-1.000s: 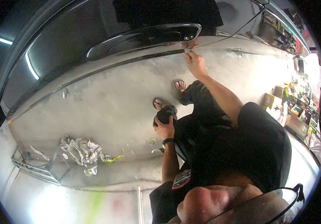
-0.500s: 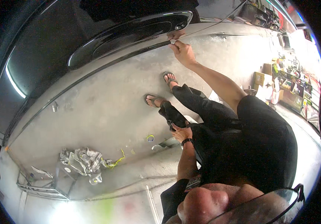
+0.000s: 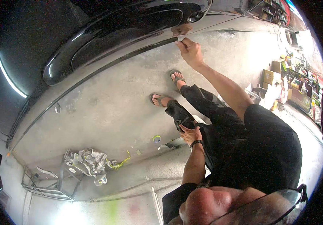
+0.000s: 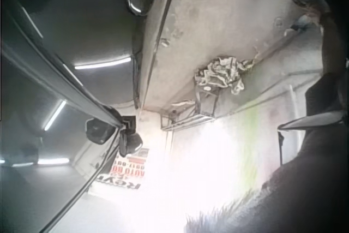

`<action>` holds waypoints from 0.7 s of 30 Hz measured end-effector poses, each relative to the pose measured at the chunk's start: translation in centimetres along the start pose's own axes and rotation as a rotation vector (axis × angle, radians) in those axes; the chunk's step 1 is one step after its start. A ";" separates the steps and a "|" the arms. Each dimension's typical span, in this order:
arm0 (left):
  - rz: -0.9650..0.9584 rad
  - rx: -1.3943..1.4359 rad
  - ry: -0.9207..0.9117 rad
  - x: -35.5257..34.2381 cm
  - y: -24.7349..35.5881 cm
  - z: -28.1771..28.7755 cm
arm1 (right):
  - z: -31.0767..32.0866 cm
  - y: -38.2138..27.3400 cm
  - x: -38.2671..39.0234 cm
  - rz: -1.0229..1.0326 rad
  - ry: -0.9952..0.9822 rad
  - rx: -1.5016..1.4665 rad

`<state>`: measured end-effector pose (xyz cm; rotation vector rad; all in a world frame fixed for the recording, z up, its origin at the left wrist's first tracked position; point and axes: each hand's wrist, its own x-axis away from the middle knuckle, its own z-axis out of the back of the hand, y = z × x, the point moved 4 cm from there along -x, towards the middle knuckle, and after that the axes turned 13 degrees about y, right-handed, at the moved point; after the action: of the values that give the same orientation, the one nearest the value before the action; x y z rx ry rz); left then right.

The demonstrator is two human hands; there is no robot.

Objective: Replacing or adjusting the weather stripping/trim on a car door.

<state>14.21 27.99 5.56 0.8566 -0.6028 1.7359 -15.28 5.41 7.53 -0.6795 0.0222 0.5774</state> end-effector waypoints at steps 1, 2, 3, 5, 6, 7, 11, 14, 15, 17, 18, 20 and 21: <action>0.006 -0.019 0.032 0.0 0.3 0.1 | -0.1 -0.1 0.0 0.021 -0.024 -0.044; 0.015 -0.040 0.069 0.1 0.6 0.3 | -0.1 0.0 0.0 -0.008 -0.027 -0.045; 0.022 -0.015 0.054 0.1 1.0 0.2 | -0.1 0.3 0.0 -0.058 -0.010 -0.003; 0.021 -0.067 0.108 0.1 1.3 0.5 | -0.2 0.2 0.2 -0.047 -0.023 -0.059; 0.014 -0.064 0.121 0.1 1.5 0.5 | -0.2 0.4 0.2 -0.075 -0.001 -0.029; 0.026 -0.039 0.067 0.1 1.5 0.2 | -0.4 0.4 0.3 -0.062 -0.022 -0.069; 0.015 -0.058 0.056 -0.3 1.1 -0.1 | -0.6 0.8 0.5 -0.074 -0.001 -0.079; -0.017 -0.019 0.081 -0.5 1.1 0.0 | -0.7 1.1 0.6 -0.082 -0.013 -0.087; -0.020 -0.001 0.066 -0.5 1.1 -0.1 | -0.7 1.2 0.6 -0.077 0.017 -0.075; -0.023 0.017 0.053 -0.5 1.3 -0.1 | -0.9 1.3 0.6 -0.093 -0.012 -0.117; -0.017 0.010 0.071 -0.4 1.5 0.0 | -0.9 1.5 0.7 -0.135 -0.001 -0.095; -0.009 0.005 0.089 -0.3 1.8 0.2 | -1.0 1.3 0.7 -0.102 -0.005 -0.120; -0.003 0.007 0.102 -0.2 1.8 0.2 | -1.0 1.4 0.7 -0.111 0.028 -0.070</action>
<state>12.57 27.12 5.57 0.7680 -0.5270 1.7685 -15.21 6.09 5.80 -0.7516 -0.0093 0.4639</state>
